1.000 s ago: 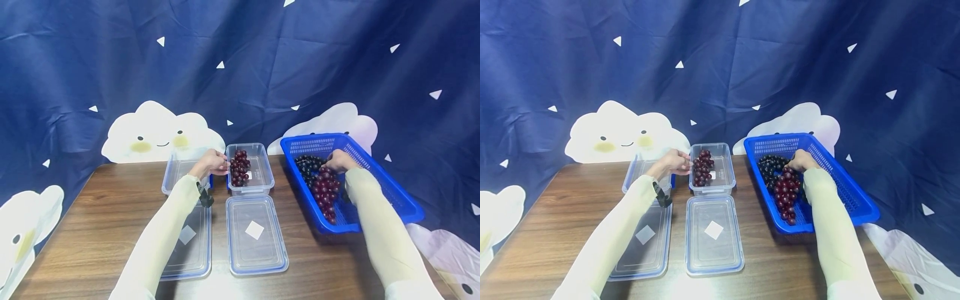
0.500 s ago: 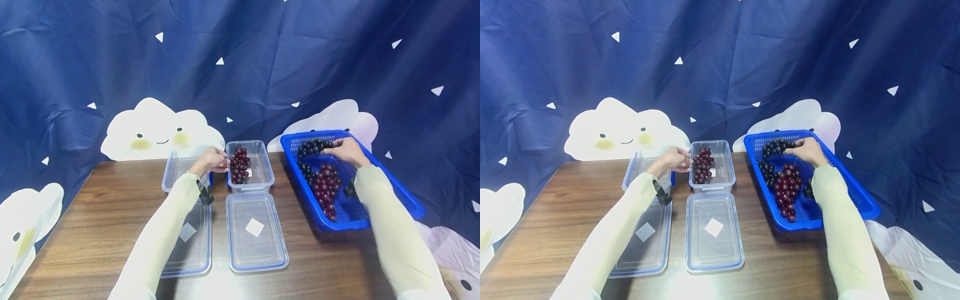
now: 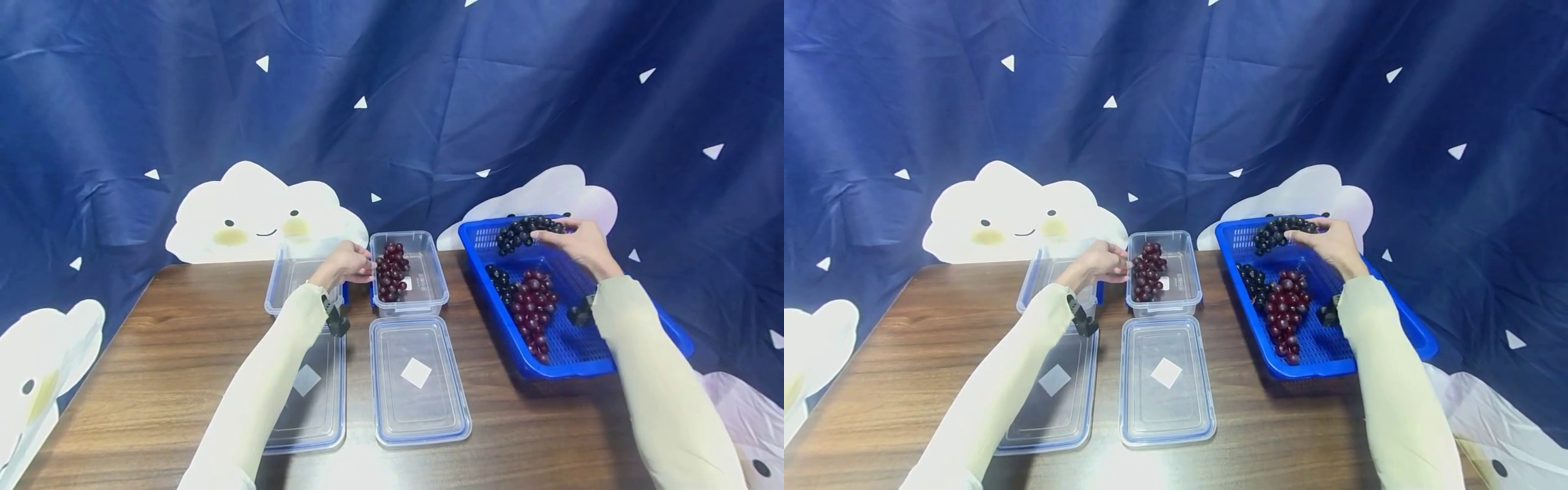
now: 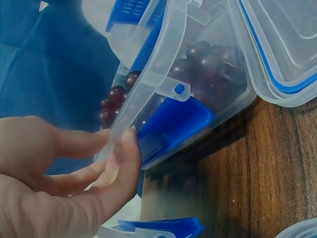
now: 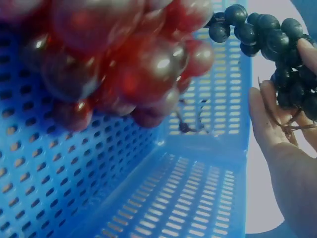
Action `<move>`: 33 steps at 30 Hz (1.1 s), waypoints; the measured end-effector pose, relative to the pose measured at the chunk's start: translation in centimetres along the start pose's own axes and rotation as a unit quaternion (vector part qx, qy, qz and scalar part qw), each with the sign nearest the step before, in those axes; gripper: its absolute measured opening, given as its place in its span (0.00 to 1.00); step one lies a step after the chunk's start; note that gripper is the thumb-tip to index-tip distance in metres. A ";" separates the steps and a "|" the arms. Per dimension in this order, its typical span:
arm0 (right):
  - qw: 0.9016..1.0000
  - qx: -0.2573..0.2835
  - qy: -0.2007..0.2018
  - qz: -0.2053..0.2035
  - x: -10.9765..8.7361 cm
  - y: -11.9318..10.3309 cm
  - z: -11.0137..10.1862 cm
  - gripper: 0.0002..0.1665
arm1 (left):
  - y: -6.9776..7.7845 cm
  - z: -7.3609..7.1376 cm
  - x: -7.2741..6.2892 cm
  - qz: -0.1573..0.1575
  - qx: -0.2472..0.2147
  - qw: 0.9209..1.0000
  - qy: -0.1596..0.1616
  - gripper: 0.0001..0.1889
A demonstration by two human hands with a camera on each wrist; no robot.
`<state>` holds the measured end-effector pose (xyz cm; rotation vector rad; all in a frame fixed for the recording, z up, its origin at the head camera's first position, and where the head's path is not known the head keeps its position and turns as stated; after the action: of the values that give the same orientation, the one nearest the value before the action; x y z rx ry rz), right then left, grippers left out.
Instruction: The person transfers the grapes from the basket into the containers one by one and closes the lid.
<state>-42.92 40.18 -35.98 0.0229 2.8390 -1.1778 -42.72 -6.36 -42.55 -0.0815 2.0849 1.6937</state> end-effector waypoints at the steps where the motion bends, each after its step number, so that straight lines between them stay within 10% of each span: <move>1: 1.000 0.006 0.002 0.000 -0.1 -0.2 0.0 0.65 | 0.0 0.0 0.0 0.000 0.000 1.000 0.000 0.21; 10: 0.991 0.124 0.046 -0.027 -0.9 -2.9 -0.2 0.29 | -0.1 0.0 0.1 -0.001 -0.003 1.000 0.002 0.22; 13: 0.960 0.270 0.030 -0.063 -0.9 -4.6 0.3 0.17 | -0.1 -0.1 0.0 -0.001 -0.004 1.000 0.001 0.22; 17: 0.889 0.440 0.020 -0.122 -1.0 -7.2 0.9 0.12 | -0.1 0.0 -0.1 0.002 -0.006 1.000 0.000 0.22; 23: 0.845 0.504 0.019 -0.178 -1.3 -11.1 1.4 0.17 | 0.1 0.1 -0.4 0.003 0.000 1.000 -0.003 0.21; 33: 0.853 0.496 -0.020 -0.159 -1.6 -15.7 4.5 0.20 | 0.1 0.0 -0.3 0.009 0.003 1.000 -0.002 0.21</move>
<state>-41.65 25.93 -27.93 -0.4159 1.9006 -2.5099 -42.44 -6.39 -42.36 -0.0570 2.0941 1.6961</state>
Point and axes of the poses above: each hand's wrist, its own x-axis towards the middle knuckle, its own z-axis out of the palm, y = z × x, the point moved 9 cm from there along x, towards the middle knuckle, and after that the axes turned 6 degrees about -y, right-handed, at the moved point
